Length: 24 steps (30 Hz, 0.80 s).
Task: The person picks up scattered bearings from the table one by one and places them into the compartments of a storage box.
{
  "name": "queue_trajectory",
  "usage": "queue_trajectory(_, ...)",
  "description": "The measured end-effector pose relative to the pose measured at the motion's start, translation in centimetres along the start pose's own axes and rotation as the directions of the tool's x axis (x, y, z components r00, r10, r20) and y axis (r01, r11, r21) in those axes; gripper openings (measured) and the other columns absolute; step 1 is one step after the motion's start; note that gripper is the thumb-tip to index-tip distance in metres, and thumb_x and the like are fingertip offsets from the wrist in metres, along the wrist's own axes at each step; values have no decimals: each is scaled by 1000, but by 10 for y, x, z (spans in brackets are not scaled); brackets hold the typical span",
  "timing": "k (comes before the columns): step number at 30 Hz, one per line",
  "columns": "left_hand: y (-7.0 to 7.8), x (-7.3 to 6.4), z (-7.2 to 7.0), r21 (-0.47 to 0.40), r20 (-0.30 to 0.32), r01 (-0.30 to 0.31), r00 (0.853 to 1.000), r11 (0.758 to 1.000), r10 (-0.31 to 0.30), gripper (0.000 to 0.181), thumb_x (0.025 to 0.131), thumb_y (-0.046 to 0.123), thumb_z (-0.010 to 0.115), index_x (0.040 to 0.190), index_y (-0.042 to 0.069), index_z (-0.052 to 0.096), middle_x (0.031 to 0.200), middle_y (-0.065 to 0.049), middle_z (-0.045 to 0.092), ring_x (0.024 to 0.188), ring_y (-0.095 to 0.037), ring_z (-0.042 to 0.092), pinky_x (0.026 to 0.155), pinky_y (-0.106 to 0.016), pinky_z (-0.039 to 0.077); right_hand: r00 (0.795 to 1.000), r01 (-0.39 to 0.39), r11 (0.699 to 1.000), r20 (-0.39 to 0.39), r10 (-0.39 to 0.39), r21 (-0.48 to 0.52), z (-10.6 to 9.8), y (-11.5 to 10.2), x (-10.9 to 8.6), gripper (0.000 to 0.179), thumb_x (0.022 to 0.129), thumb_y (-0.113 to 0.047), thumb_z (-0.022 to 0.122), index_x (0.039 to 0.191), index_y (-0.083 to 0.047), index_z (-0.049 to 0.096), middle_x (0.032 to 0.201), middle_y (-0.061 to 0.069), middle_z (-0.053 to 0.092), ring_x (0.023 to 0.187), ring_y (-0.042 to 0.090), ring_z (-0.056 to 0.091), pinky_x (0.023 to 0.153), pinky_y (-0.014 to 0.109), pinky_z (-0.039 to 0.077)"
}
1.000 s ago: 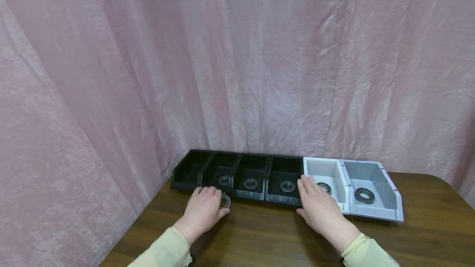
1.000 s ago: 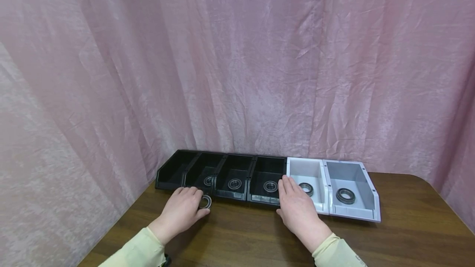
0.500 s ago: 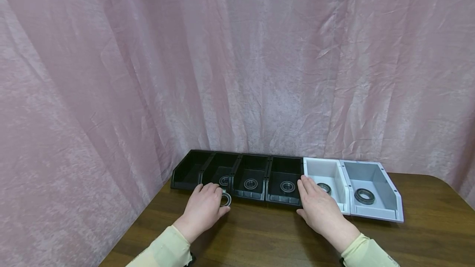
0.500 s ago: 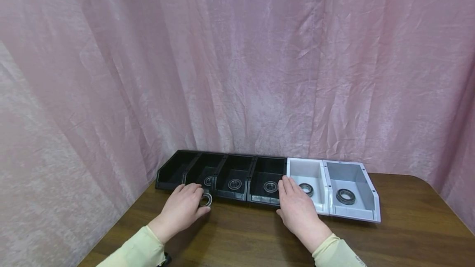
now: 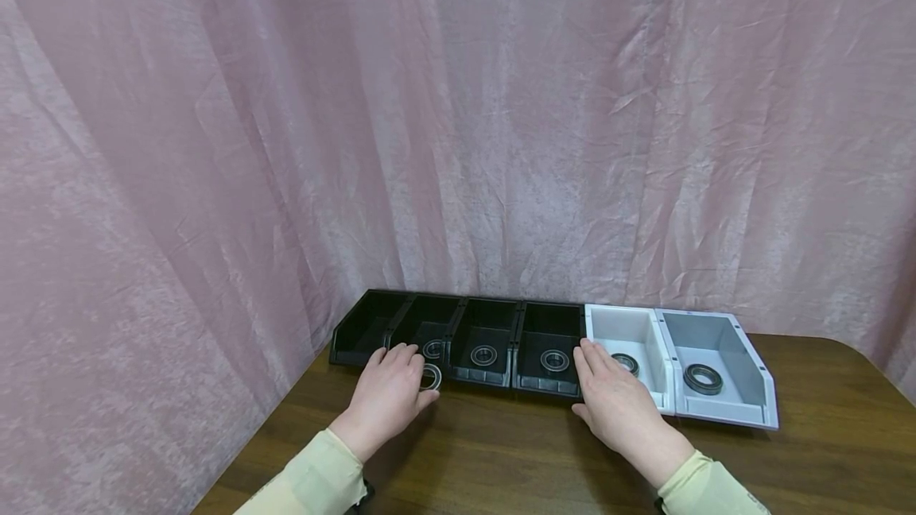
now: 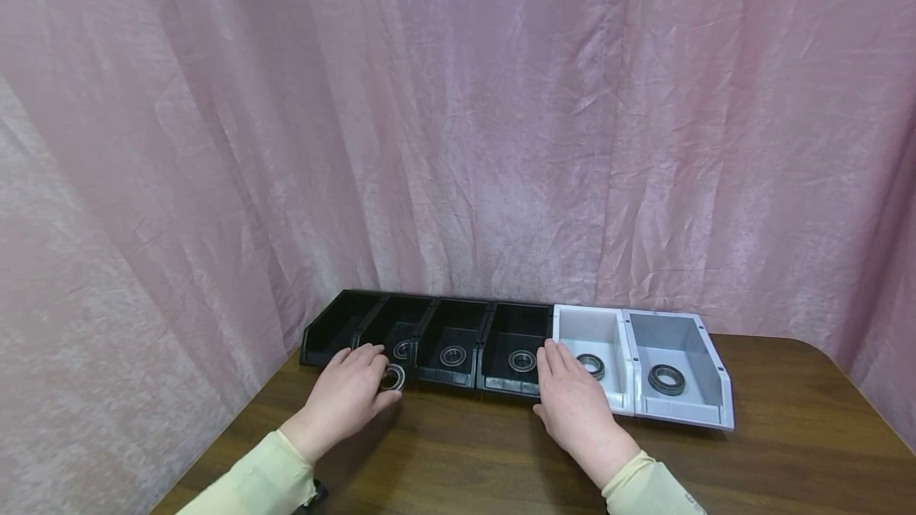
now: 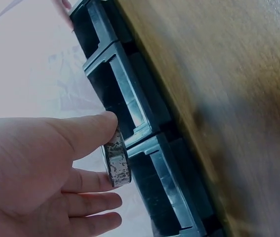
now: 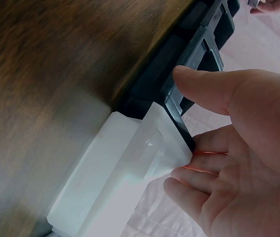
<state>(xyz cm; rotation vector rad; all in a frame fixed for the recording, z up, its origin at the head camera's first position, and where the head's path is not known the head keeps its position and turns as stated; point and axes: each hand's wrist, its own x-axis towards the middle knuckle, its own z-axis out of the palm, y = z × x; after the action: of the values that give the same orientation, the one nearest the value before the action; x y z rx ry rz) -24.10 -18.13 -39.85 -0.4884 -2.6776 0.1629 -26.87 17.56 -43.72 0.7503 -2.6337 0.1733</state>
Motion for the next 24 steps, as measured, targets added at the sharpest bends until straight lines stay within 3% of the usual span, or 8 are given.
queue_trajectory(24, -17, 11, -4, 38, 18, 48, 999, 998, -49, 57, 95, 45, 88, 123, -3, 74, 141, -23, 70, 135, -41, 65, 114, -63, 50, 1000, -10, 1000, 22, 10, -5, -2, -1, 0, 81, 87, -21, 95, 147, 17, 56, 155, 36, 54, 145, 51, 54, 117, 57, 49)
